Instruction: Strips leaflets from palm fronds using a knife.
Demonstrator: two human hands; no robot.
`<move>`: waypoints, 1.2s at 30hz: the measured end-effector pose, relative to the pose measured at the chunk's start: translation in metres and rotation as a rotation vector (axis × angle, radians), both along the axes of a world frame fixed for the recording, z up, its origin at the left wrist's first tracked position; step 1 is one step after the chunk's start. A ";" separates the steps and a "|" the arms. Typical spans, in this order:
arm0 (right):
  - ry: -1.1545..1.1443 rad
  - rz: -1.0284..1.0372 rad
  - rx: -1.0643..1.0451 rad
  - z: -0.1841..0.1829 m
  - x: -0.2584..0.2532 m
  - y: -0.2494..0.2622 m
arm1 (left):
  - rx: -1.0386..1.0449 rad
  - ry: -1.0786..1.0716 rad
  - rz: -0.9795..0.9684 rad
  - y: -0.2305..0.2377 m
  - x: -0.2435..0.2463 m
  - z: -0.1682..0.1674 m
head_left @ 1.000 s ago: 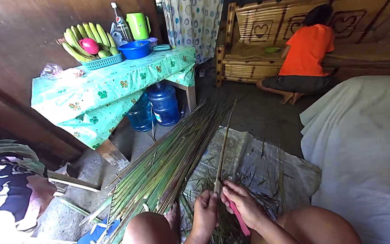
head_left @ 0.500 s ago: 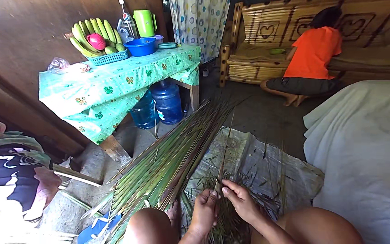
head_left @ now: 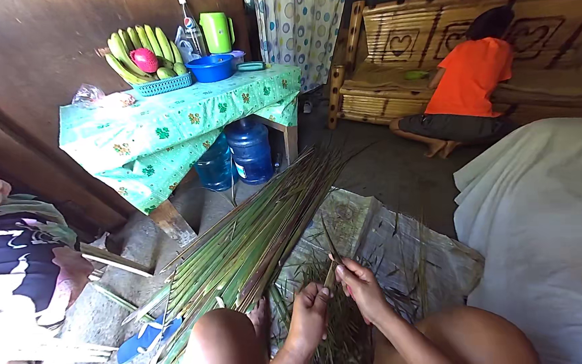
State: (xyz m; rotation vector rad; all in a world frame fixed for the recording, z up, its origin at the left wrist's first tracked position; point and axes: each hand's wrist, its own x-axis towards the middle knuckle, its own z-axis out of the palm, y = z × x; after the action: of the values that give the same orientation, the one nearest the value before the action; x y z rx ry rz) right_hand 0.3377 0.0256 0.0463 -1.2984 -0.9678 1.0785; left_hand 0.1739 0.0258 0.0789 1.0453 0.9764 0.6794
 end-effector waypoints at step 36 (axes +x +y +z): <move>0.517 0.194 -0.135 0.024 0.070 0.003 | -0.099 -0.005 -0.168 -0.001 -0.021 -0.006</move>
State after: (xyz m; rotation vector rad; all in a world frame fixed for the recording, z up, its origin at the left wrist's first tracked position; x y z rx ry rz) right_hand 0.4078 0.0290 0.0699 -0.9656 -0.6430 1.5567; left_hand 0.1527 0.0247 0.0728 1.0244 0.8978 0.4905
